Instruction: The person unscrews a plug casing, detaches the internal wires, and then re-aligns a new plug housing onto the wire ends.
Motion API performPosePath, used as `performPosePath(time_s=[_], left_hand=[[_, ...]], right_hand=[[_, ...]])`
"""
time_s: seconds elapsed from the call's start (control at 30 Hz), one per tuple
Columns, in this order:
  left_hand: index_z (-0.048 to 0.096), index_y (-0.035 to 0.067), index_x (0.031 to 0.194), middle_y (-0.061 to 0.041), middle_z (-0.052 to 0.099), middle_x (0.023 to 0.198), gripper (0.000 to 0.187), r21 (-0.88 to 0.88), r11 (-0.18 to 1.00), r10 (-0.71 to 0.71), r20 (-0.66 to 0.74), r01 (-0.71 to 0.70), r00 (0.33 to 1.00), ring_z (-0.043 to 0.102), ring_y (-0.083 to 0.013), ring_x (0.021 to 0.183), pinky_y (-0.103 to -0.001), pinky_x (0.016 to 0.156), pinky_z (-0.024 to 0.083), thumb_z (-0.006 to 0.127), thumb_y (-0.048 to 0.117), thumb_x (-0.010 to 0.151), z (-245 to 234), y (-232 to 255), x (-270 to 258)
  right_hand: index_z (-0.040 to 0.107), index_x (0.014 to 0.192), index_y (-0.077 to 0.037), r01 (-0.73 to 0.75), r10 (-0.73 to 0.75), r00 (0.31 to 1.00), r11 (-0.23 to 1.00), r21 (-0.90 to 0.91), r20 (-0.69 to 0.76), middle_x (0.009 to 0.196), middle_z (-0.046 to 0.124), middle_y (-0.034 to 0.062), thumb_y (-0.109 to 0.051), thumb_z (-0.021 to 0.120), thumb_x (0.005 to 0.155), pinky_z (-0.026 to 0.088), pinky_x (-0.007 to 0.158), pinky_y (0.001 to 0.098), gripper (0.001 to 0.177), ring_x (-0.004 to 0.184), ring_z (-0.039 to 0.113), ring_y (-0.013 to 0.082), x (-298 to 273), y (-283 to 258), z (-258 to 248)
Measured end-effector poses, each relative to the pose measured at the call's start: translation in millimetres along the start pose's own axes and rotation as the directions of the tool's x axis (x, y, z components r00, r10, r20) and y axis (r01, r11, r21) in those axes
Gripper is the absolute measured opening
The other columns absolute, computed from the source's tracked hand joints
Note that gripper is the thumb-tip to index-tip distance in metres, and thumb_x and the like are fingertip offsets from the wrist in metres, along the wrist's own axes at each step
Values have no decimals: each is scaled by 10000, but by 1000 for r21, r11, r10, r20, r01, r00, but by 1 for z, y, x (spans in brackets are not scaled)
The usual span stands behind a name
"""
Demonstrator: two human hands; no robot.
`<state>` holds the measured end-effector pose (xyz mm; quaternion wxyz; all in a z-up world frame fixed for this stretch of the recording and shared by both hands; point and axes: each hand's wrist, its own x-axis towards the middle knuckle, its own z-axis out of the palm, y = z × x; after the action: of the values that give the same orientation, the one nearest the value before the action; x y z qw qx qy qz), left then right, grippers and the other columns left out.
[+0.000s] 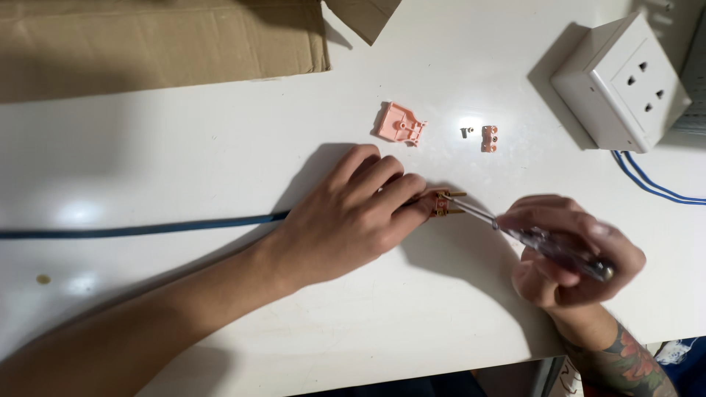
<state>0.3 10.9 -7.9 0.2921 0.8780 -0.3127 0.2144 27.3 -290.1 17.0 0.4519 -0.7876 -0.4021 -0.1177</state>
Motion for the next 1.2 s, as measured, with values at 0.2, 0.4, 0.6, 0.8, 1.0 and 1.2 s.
performPosePath(time_s=[0.2,0.4,0.6,0.8,1.0,1.2], left_hand=[[834,132,1087,-44,686,1062,119,83,996,37,17,-38,999,594,-285,970,-443,942,508,748,55,1112,6,0,-4],[814,157,1238,-73,731,1188,159,72,996,45,-31,-43,998,637,-317,1120,-483,1049,505,689,186,1144,17,-2,-10],[795,148,1211,-51,719,1136,171,75,996,57,4,-57,998,634,-319,1114,-475,1040,493,715,114,1063,20,-5,-10],[818,170,1133,-10,741,1117,139,68,996,52,-34,-50,998,617,-275,1049,-444,999,492,707,246,1167,20,-4,-10],[780,146,1228,-37,738,1125,129,38,998,59,7,-59,998,670,-301,1031,-463,1013,500,708,228,1159,20,-6,-11],[831,165,1143,-5,701,1036,107,64,996,68,-6,-68,998,618,-267,971,-433,987,489,724,173,1143,18,-6,-9]], right_hand=[[631,935,154,-83,94,986,993,-82,136,969,775,315,-361,431,1170,633,849,527,600,842,759,443,50,-26,6],[585,1409,117,-7,24,996,982,-187,87,1088,709,295,-239,576,1231,563,919,470,399,1005,645,379,48,-20,5],[485,1658,84,-21,31,988,997,-71,150,1221,739,358,-5,464,1262,722,952,511,406,1069,789,422,54,-28,0],[631,1552,79,-11,24,997,985,-174,68,1205,582,268,-205,607,1258,698,1027,481,410,1100,709,364,46,-20,-6],[693,1418,91,6,14,994,983,-185,107,1249,569,303,-243,612,1209,620,1059,527,402,1177,669,446,46,-22,-9],[643,1464,159,14,11,988,987,-160,151,1225,700,353,-136,517,1227,600,1053,544,399,1127,735,460,61,-39,-10]])
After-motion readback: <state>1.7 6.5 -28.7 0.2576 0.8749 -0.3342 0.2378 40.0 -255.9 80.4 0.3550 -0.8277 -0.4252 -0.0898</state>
